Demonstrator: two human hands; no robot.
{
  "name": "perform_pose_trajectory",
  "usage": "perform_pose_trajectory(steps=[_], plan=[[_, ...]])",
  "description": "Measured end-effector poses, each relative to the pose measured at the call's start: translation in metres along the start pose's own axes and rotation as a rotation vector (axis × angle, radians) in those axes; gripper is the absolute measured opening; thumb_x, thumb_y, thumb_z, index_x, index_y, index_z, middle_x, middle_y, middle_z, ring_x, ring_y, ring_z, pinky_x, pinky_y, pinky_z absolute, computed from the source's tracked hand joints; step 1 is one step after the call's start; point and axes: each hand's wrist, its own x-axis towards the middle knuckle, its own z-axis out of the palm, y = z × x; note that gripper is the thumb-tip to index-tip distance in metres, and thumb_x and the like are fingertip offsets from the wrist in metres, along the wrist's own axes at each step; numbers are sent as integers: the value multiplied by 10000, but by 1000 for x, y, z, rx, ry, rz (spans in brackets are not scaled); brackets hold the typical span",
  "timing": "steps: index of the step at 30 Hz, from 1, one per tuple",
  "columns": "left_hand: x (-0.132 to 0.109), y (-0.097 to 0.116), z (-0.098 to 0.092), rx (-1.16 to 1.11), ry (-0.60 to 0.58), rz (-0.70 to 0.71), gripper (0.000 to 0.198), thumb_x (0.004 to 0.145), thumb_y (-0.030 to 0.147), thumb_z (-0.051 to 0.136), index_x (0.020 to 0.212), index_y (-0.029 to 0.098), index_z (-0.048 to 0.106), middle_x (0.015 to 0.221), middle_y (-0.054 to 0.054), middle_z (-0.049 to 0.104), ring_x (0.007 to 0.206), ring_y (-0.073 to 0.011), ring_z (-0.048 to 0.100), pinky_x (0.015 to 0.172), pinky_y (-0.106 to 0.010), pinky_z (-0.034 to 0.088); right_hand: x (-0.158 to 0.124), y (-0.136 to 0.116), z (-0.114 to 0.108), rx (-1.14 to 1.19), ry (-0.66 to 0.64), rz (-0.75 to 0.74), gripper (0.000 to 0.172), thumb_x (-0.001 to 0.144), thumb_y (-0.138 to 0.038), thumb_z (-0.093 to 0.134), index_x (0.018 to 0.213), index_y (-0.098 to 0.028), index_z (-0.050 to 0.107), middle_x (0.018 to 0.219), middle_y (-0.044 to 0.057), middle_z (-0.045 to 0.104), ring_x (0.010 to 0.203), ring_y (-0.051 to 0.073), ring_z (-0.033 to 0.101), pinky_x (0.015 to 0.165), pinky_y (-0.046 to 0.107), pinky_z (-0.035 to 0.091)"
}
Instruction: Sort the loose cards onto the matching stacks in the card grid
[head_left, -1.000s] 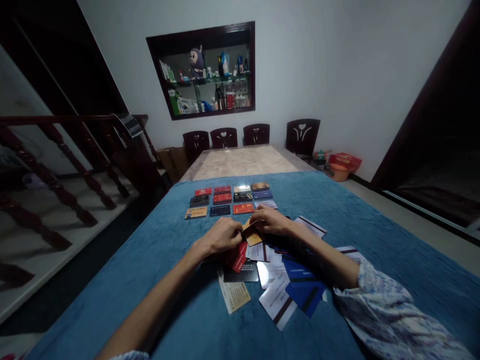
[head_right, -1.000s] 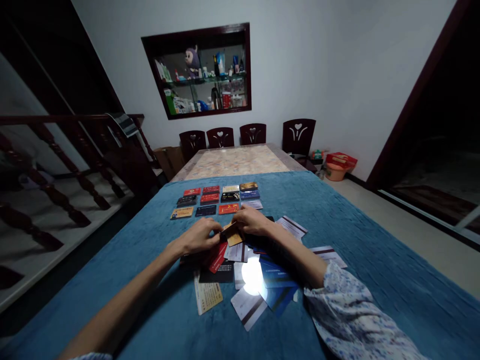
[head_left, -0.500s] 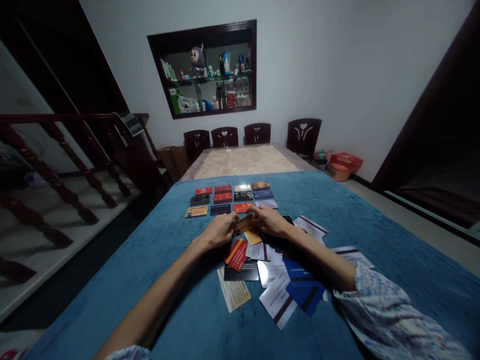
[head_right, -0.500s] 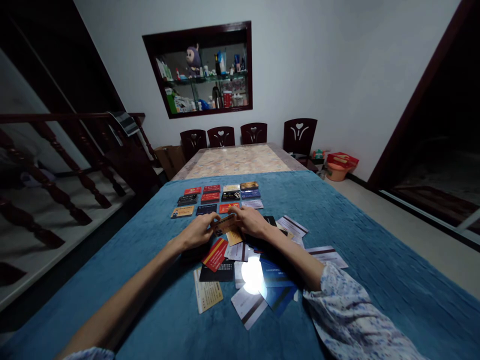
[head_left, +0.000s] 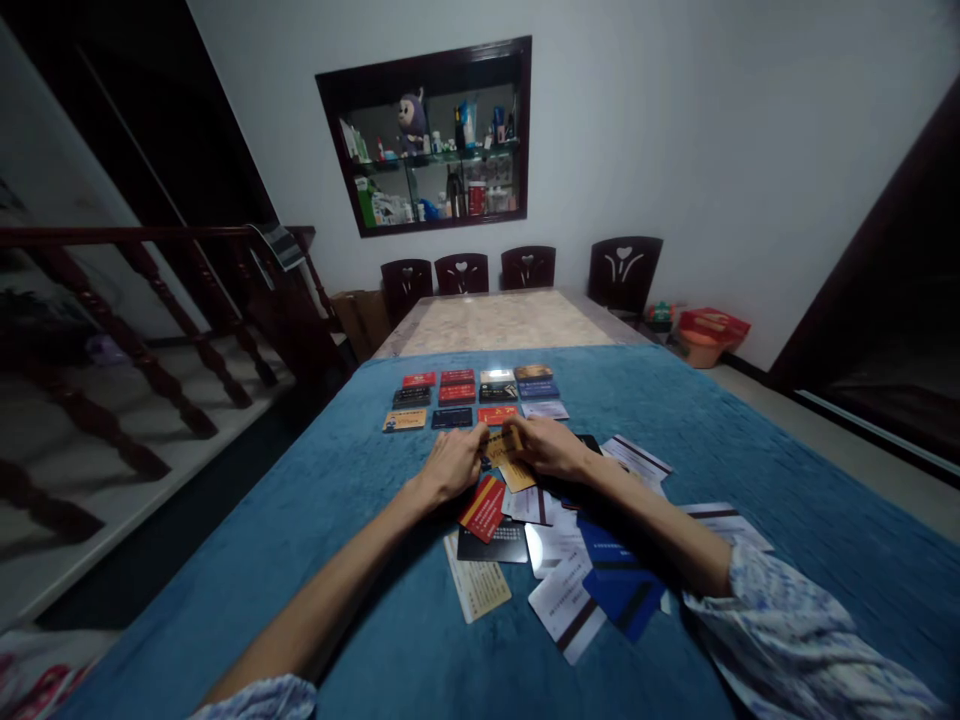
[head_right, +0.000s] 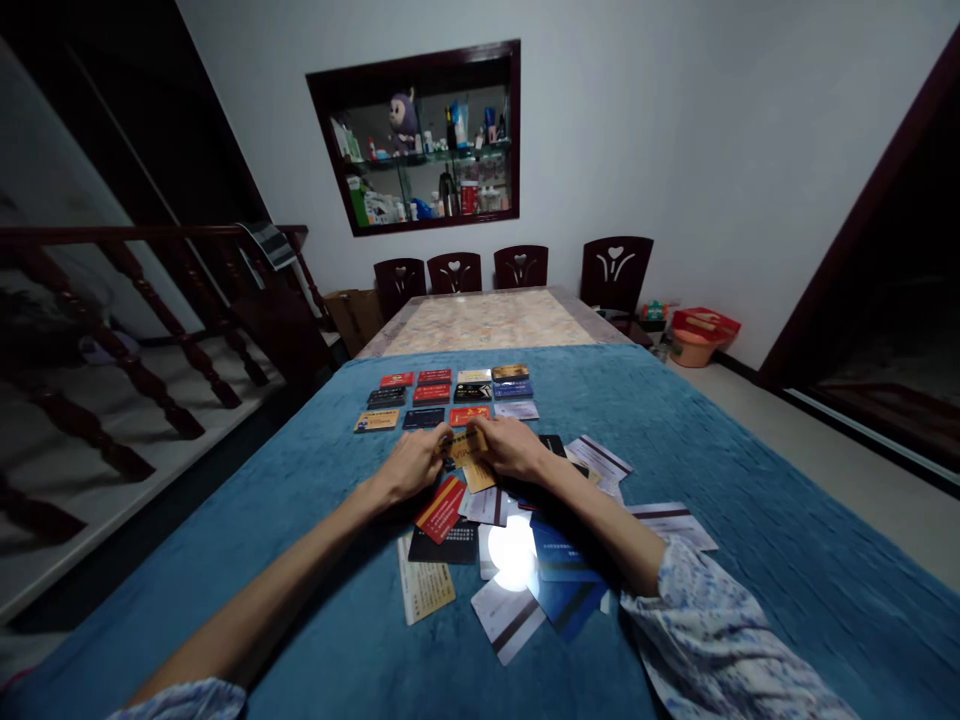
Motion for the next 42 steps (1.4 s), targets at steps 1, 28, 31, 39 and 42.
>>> perform_pose_trajectory(steps=[1, 28, 31, 39, 42], plan=[[0, -1, 2, -20, 9, 3, 307, 878, 110, 458, 1163, 203, 523, 989, -93, 685, 941, -252, 641, 797, -325, 441, 1, 1, 1, 5, 1, -1, 486, 823, -179, 617, 1296, -149, 508, 1030, 125, 676, 934, 244, 616, 738, 295, 401], [1, -13, 3, -41, 28, 26, 496, 803, 193, 587, 1286, 175, 477, 1198, -123, 554, 1154, -290, 501, 990, -445, 365, -1, 4, 0, -70, 42, -89, 504, 863, -340, 618, 1312, -128, 530, 1124, 160, 611, 1017, 267, 518, 843, 371, 421], [2, -16, 3, -36, 17, 28, 401, 829, 203, 580, 1222, 166, 508, 1192, -124, 571, 1159, -292, 501, 983, -445, 366, -2, 5, 1, -72, 82, -97, 495, 856, -381, 631, 1287, -149, 561, 1167, 162, 581, 1046, 276, 484, 860, 391, 423], [0, -15, -5, 13, 12, 41, 379, 841, 222, 594, 1210, 168, 519, 1234, -129, 549, 1188, -296, 480, 994, -474, 363, -1, -1, 0, -110, 67, -67, 477, 819, -377, 675, 1247, -181, 601, 1195, 150, 566, 1095, 291, 452, 896, 415, 416], [-2, -18, -8, 20, 21, 37, 382, 837, 210, 598, 1209, 183, 517, 1233, -122, 544, 1191, -295, 476, 1007, -479, 357, 3, -5, -1, -123, 81, -55, 500, 799, -393, 702, 1240, -179, 602, 1195, 146, 566, 1109, 296, 452, 882, 400, 412]])
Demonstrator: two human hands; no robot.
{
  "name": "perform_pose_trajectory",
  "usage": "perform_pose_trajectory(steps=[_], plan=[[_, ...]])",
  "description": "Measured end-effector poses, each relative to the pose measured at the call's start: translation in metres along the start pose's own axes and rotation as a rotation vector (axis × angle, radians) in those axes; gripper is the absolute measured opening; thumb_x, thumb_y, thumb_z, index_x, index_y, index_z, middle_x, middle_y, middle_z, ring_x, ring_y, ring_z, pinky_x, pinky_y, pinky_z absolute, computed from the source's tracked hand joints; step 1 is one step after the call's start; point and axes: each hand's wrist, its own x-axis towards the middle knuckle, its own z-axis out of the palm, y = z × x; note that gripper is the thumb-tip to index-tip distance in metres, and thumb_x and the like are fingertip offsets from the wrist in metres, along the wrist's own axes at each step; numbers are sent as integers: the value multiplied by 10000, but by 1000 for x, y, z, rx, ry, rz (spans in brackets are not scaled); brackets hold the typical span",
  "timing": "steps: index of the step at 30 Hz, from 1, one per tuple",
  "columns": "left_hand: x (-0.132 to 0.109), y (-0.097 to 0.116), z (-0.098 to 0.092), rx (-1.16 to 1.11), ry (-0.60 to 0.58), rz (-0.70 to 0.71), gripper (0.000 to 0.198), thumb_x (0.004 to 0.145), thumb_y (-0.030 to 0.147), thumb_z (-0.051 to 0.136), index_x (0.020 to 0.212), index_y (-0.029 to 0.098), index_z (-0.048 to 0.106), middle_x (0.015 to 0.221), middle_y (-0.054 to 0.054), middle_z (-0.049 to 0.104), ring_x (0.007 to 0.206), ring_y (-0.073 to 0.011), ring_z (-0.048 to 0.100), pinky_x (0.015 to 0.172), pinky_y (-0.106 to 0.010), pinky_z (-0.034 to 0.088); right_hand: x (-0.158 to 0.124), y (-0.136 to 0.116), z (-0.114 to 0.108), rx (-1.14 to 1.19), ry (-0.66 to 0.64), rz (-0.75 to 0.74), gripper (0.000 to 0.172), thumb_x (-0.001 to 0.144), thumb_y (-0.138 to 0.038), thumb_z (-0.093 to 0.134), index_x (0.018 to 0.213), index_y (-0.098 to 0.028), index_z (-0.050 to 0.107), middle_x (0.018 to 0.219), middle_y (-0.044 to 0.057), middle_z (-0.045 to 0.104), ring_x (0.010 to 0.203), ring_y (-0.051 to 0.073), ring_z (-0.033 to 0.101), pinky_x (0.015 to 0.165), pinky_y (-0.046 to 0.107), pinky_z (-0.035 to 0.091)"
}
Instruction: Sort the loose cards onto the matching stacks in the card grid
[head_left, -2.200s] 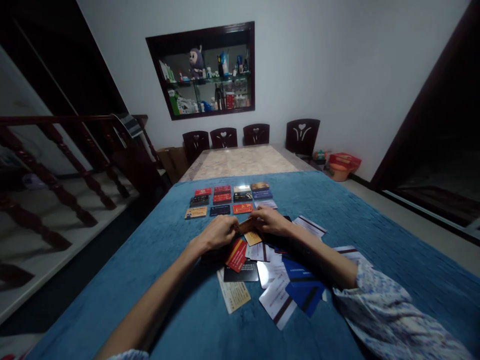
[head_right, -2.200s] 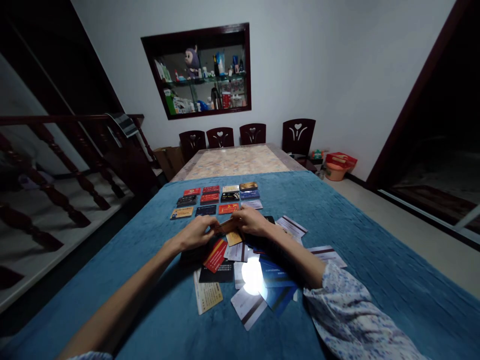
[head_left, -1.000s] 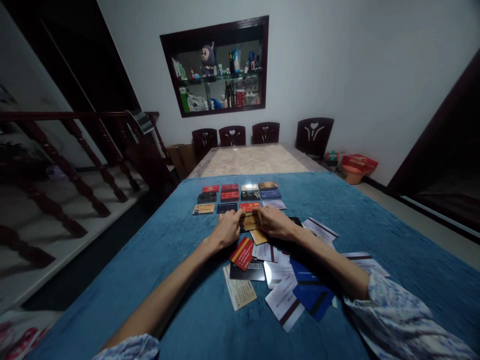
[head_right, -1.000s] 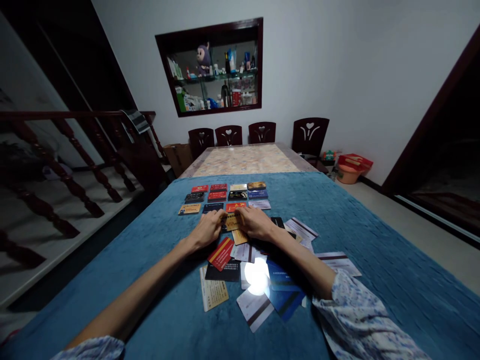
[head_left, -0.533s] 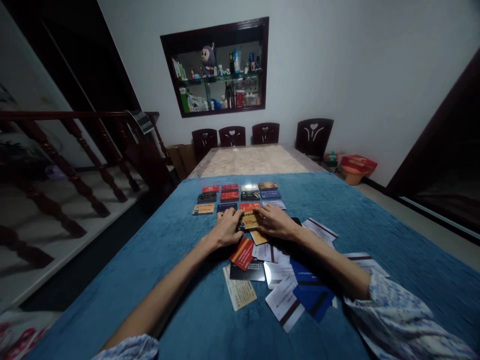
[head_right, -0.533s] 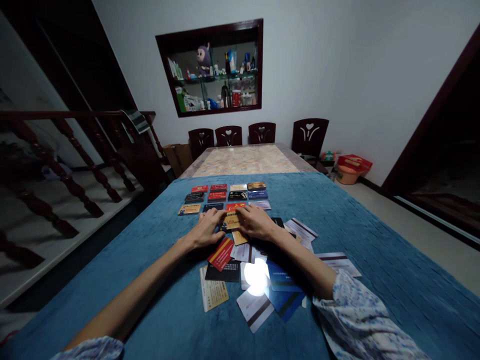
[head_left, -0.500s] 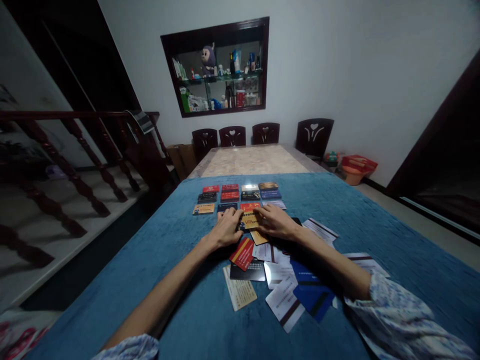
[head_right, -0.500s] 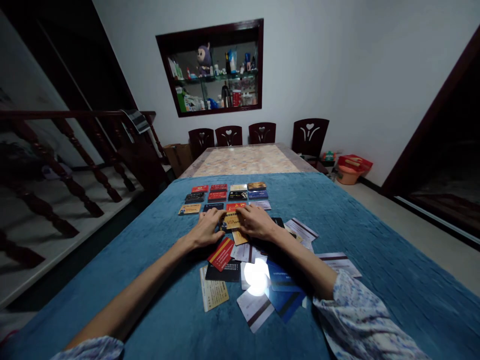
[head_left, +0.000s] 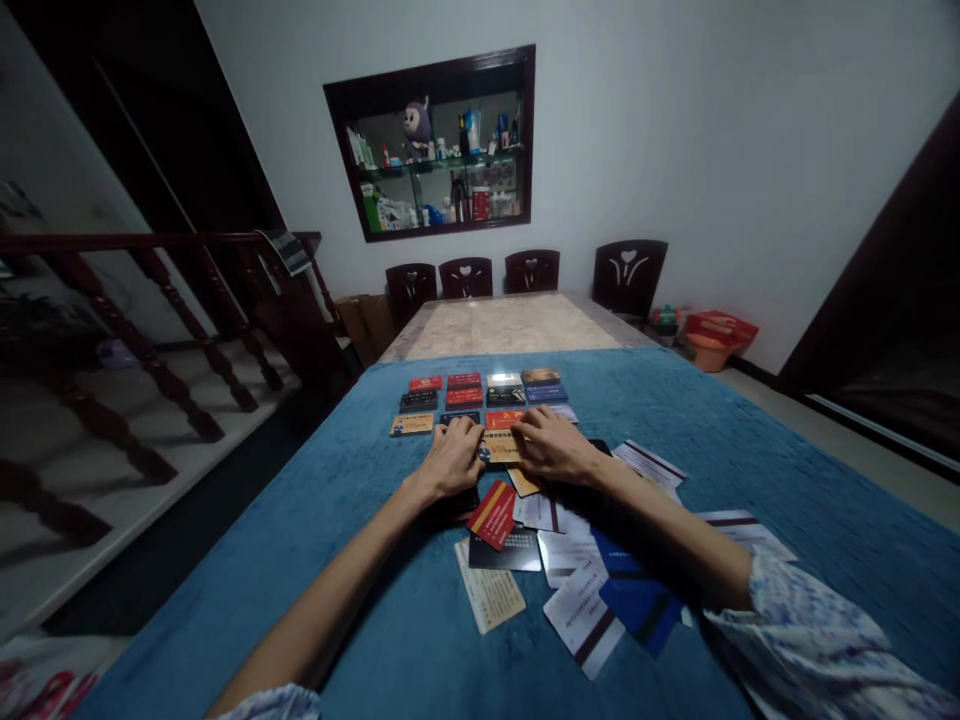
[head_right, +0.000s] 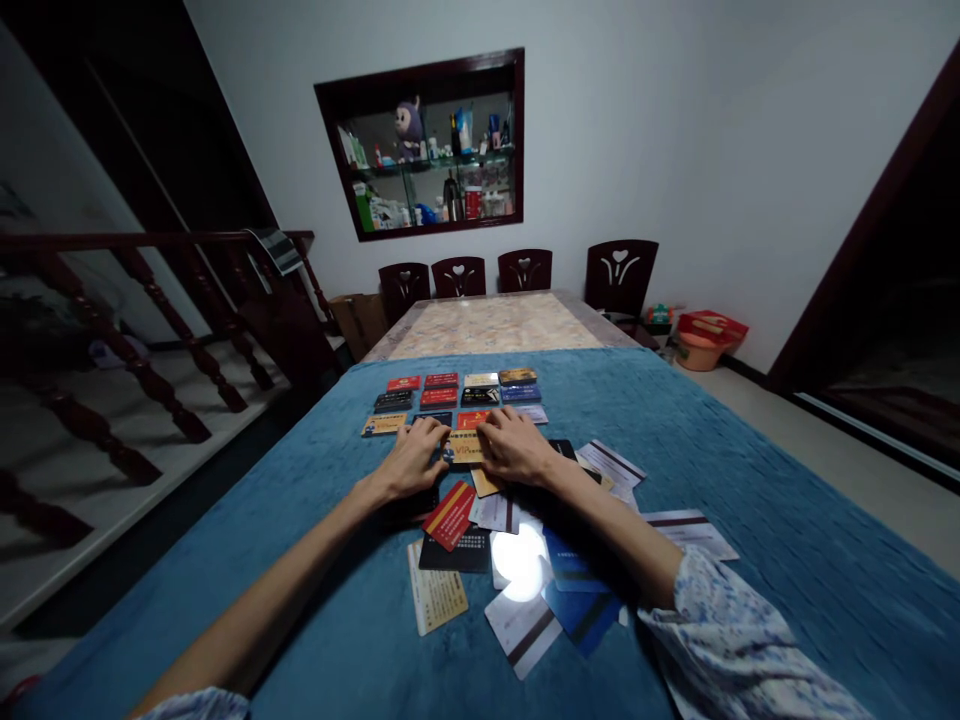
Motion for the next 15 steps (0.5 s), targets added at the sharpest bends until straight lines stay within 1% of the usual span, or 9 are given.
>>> perform_pose_trajectory(steps=[3, 7, 15], plan=[[-3, -5, -2, -3, -2, -17, 389, 831, 186, 597, 1210, 194, 516, 1240, -118, 539, 1200, -297, 471, 1018, -490, 347, 6, -5, -2, 9, -3, -19, 481, 800, -412, 710, 1206, -174, 614, 1162, 142, 568, 1089, 290, 460, 878, 395, 406], [-8, -16, -5, -7, -17, -44, 410, 819, 156, 594, 1220, 196, 518, 1261, -124, 532, 1213, -300, 468, 1028, -499, 337, 18, -15, -6, -2, -61, -25, 448, 817, -401, 693, 1200, -183, 615, 1153, 144, 562, 1085, 298, 458, 836, 385, 411], [-14, -51, -7, 0, -1, -80, 460, 801, 127, 584, 1250, 197, 515, 1284, -127, 521, 1250, -305, 450, 1031, -497, 328, 52, -36, -8, -23, -142, -27, 352, 842, -426, 653, 1124, -215, 641, 1166, 140, 569, 1104, 303, 455, 824, 382, 416]])
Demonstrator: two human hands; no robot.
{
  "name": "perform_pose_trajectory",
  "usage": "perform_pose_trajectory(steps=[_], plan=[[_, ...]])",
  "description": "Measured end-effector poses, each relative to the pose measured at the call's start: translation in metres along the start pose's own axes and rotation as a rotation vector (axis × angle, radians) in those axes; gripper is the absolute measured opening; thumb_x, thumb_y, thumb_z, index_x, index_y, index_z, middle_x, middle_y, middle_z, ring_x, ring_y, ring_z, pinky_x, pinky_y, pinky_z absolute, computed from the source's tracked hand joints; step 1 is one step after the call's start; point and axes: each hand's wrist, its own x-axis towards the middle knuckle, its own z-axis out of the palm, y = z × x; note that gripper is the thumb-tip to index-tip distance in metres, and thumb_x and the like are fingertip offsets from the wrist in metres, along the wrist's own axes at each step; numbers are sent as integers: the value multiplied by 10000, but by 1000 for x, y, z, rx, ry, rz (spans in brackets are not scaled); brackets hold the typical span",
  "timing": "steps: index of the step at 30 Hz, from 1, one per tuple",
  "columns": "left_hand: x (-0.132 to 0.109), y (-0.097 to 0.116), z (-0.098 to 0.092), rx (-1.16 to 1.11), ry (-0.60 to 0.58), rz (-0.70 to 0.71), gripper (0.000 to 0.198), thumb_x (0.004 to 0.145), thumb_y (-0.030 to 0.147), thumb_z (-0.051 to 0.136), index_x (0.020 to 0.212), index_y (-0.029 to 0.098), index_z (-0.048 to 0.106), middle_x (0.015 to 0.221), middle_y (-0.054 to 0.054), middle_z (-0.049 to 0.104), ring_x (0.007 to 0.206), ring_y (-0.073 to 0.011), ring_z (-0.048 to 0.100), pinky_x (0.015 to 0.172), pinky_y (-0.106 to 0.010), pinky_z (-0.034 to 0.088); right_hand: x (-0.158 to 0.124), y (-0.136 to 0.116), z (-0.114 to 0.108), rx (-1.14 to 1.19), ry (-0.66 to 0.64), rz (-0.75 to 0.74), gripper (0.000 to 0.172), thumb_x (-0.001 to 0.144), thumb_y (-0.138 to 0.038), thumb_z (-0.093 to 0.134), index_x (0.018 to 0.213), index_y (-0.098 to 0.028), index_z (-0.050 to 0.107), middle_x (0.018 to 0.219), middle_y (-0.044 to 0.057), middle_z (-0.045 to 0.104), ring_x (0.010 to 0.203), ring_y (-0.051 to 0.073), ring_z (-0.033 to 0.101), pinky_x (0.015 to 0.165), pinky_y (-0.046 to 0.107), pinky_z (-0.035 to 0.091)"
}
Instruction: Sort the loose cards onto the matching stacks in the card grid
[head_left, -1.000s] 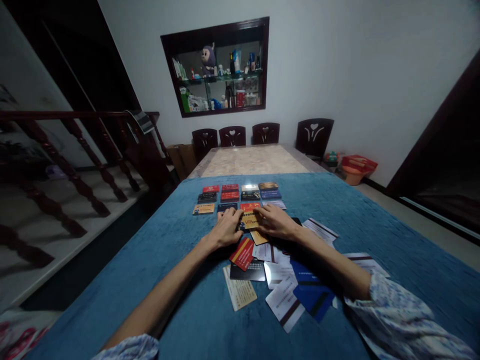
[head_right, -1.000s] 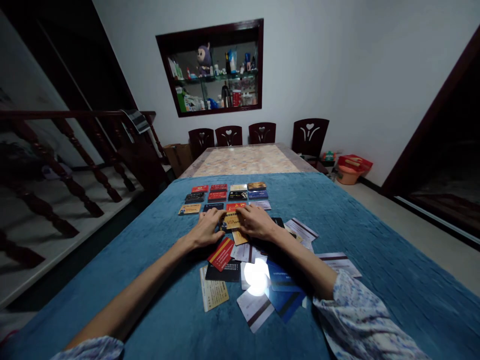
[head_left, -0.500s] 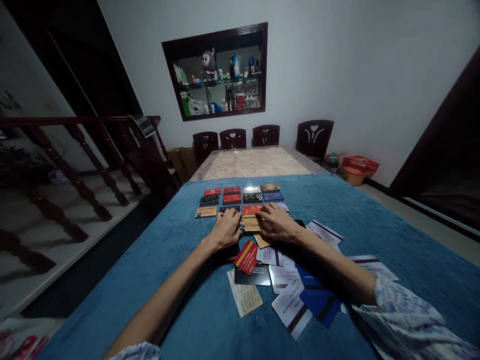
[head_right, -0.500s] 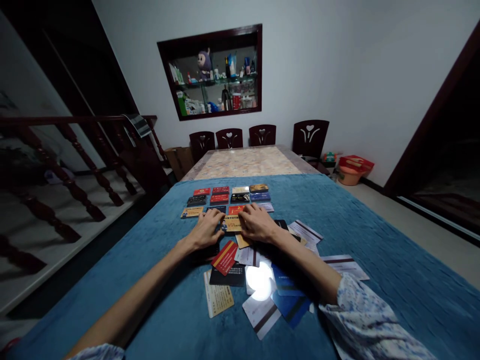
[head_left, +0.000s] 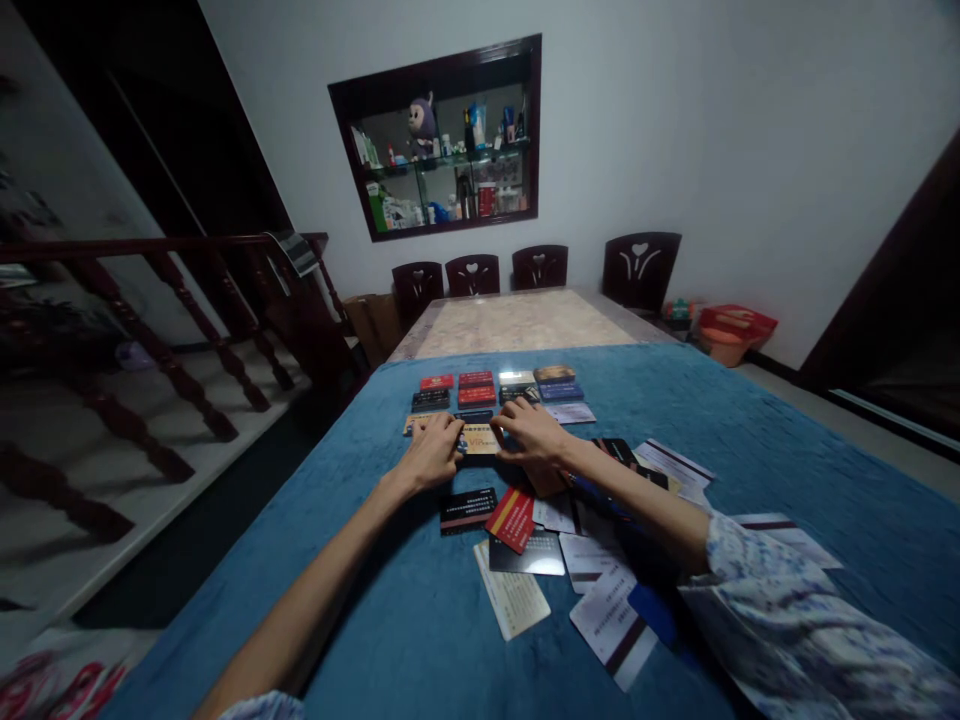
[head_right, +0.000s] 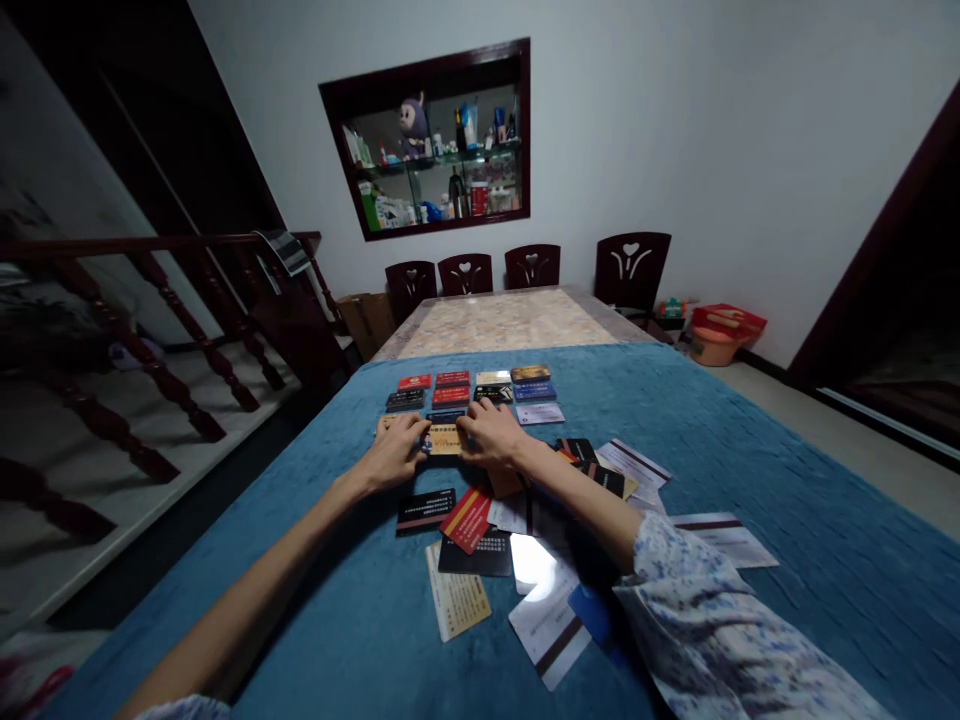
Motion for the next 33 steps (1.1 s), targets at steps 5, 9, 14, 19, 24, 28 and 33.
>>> perform_pose_trajectory(steps=[5, 9, 14, 19, 24, 28, 33], plan=[[-2, -22, -2, 4, -15, -56, 494, 803, 142, 571, 1284, 232, 504, 1296, -109, 516, 1215, -294, 463, 1002, -474, 346, 21, -16, -5, 4, -22, 13, 310, 844, -417, 636, 1084, -221, 652, 1173, 134, 575, 1108, 300, 470, 830, 382, 425], [-2, -39, -4, -1, -17, -90, 519, 793, 120, 555, 1298, 227, 503, 1263, -100, 535, 1179, -286, 484, 973, -458, 360, 40, -25, -5, 15, -35, 10, 324, 838, -427, 636, 1086, -219, 657, 1179, 140, 573, 1121, 308, 464, 851, 399, 433], [1, -60, -9, 14, -21, -135, 445, 802, 129, 547, 1237, 220, 538, 1274, -110, 535, 1195, -289, 479, 962, -454, 381, 65, -31, -3, 22, -50, 12, 332, 844, -425, 627, 1098, -214, 657, 1177, 148, 584, 1120, 317, 469, 890, 446, 440], [11, -83, -10, 18, -26, -167, 428, 795, 146, 550, 1219, 202, 556, 1275, -112, 537, 1182, -285, 493, 964, -429, 427, 91, -36, -1, 30, -78, 6, 329, 846, -394, 615, 1117, -213, 656, 1226, 163, 587, 1164, 340, 475, 897, 508, 465], [21, -108, -4, -24, -15, -139, 442, 756, 123, 547, 1191, 188, 591, 1237, -95, 551, 1149, -239, 529, 1011, -339, 435, 111, -41, -1, 20, -133, 6, 366, 842, -403, 617, 1146, -204, 660, 1265, 175, 585, 1207, 362, 471, 914, 550, 461], [27, -123, 2, -45, -38, -137, 444, 741, 115, 557, 1180, 163, 607, 1203, -96, 570, 1119, -221, 555, 1015, -310, 441, 121, -44, -1, -7, -183, 20, 408, 848, -417, 612, 1194, -204, 649, 1300, 179, 574, 1236, 360, 464, 942, 545, 449], [30, -133, 10, -74, -40, -124, 441, 711, 108, 575, 1145, 154, 631, 1174, -92, 596, 1099, -218, 578, 999, -294, 457, 130, -46, 3, -33, -217, 22, 423, 859, -431, 574, 1206, -200, 651, 1305, 176, 572, 1247, 346, 464, 968, 534, 440]])
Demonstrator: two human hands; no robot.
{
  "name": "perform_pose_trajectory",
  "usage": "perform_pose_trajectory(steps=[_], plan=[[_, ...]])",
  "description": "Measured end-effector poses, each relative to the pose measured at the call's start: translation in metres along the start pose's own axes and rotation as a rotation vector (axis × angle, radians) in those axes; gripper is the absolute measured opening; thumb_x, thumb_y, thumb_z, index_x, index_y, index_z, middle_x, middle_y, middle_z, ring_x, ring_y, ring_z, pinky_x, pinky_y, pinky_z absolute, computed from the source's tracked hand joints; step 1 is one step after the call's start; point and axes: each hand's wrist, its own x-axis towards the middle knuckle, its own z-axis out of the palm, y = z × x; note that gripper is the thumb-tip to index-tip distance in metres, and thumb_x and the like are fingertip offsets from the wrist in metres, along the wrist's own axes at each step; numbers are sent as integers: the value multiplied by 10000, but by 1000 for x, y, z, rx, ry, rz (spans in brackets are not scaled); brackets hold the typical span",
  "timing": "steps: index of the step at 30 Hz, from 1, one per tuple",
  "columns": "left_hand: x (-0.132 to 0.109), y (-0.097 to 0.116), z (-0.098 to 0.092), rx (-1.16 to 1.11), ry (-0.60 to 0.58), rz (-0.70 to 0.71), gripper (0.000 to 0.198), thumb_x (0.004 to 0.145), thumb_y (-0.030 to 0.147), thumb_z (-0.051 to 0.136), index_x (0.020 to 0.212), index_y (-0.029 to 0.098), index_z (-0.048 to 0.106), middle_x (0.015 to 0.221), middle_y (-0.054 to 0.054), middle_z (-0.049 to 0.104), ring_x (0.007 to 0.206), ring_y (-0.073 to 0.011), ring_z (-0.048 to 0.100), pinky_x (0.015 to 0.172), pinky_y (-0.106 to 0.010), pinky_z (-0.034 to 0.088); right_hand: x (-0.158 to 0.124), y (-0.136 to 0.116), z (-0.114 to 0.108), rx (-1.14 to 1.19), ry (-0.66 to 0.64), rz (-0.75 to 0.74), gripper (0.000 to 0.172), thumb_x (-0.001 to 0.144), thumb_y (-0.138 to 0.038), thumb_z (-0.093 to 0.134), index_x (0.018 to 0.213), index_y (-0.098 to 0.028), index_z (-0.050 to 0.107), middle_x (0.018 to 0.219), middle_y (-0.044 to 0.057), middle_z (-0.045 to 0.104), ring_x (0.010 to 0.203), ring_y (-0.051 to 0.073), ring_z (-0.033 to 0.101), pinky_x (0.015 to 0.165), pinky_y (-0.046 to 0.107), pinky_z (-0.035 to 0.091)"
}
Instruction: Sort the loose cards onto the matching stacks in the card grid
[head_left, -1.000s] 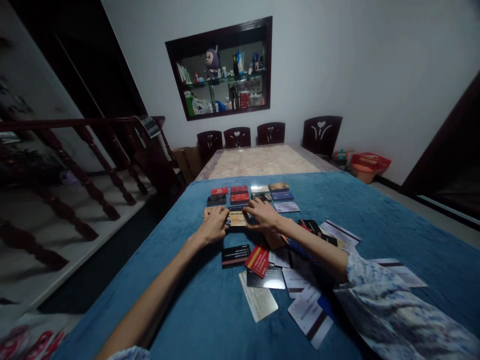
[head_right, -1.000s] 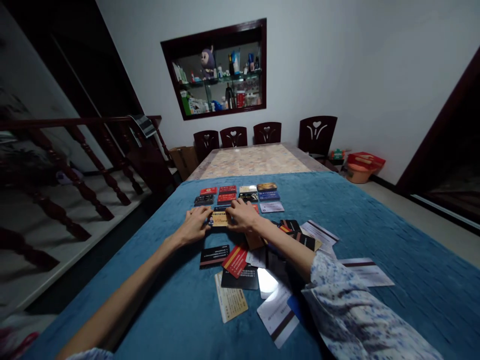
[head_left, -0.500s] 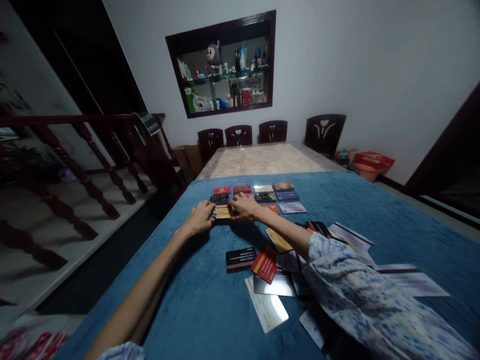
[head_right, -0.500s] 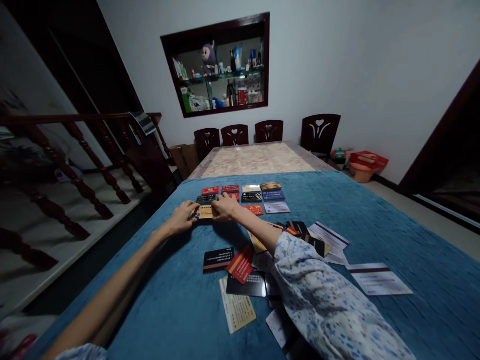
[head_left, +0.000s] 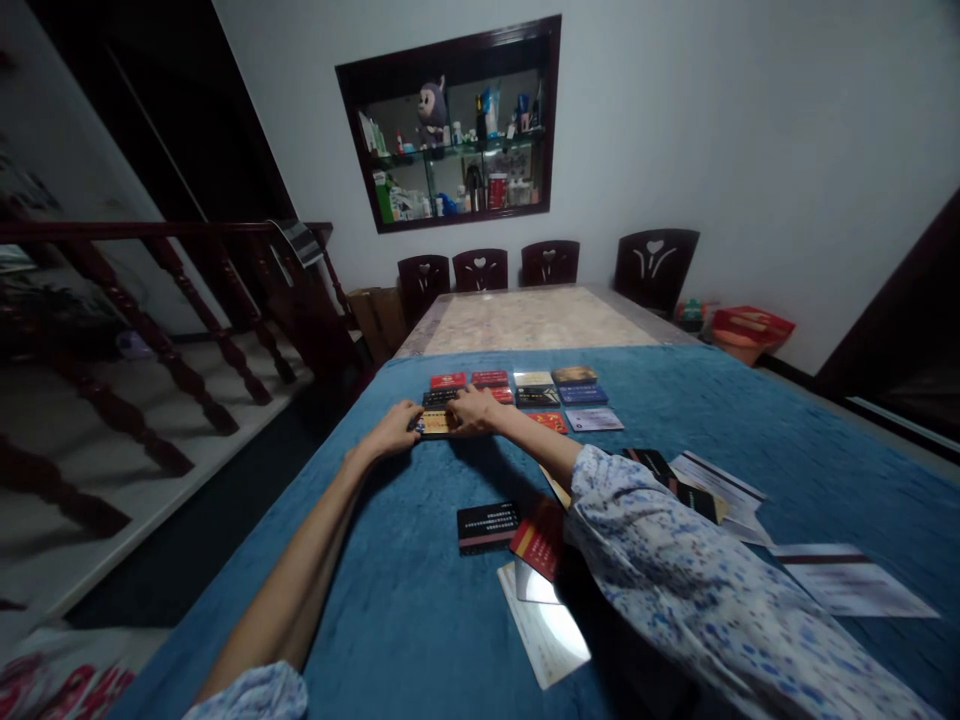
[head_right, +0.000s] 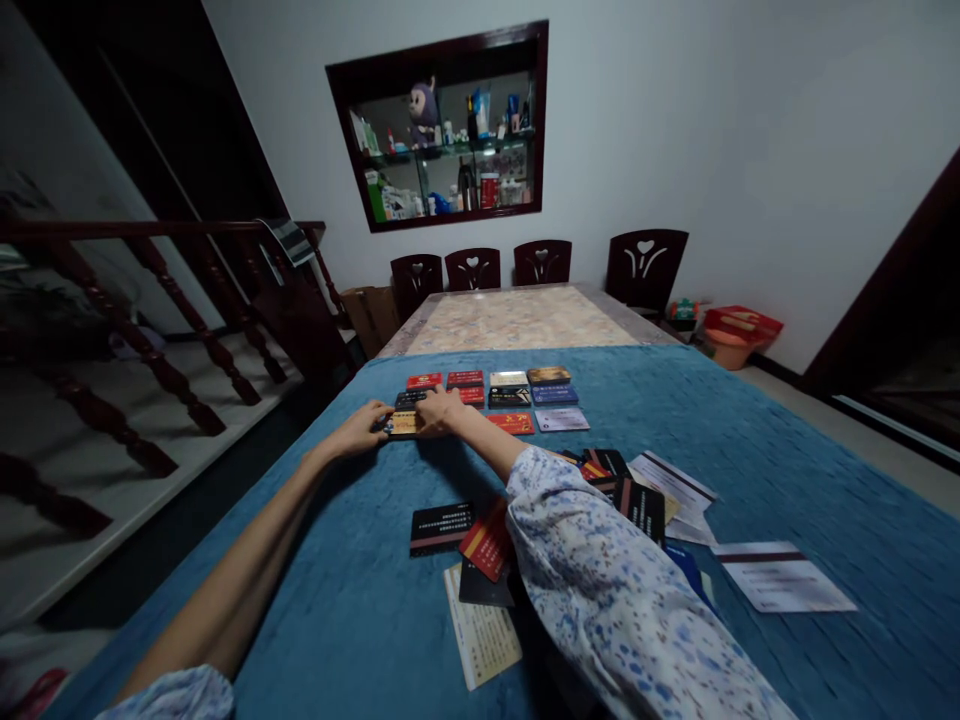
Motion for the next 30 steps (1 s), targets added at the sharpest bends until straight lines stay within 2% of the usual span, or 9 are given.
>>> perform_pose_trajectory(steps=[9, 17, 23, 30], plan=[[3, -8, 10, -42, 5, 41, 340, 709, 132, 589, 1037, 155, 677, 1077, -90, 656, 1030, -248, 609, 951, -344, 485, 7, 1, 6, 23, -29, 3, 414, 827, -375, 575, 1187, -191, 665, 1306, 181, 567, 1258, 361, 453, 973, 566, 435], [3, -15, 15, -75, 19, 50, 464, 712, 148, 587, 1170, 162, 660, 1128, -83, 651, 1056, -234, 606, 983, -341, 477, 9, -3, 5, -9, -41, 19, 371, 807, -340, 575, 1117, -177, 699, 1282, 183, 598, 1236, 379, 476, 975, 603, 421], [3, -16, 15, -92, 18, 54, 482, 710, 148, 601, 1187, 142, 668, 1113, -96, 660, 1021, -241, 612, 975, -359, 476, 15, -5, 7, 2, -54, 52, 411, 796, -309, 576, 1164, -159, 681, 1300, 194, 598, 1263, 391, 458, 971, 611, 423], [3, -13, 14, -64, 8, 56, 452, 725, 142, 575, 1170, 126, 656, 1124, -103, 666, 1034, -240, 603, 962, -342, 475, 14, -6, 5, 4, -67, 31, 398, 766, -301, 585, 1124, -169, 695, 1316, 176, 596, 1299, 387, 421, 1004, 605, 393]])
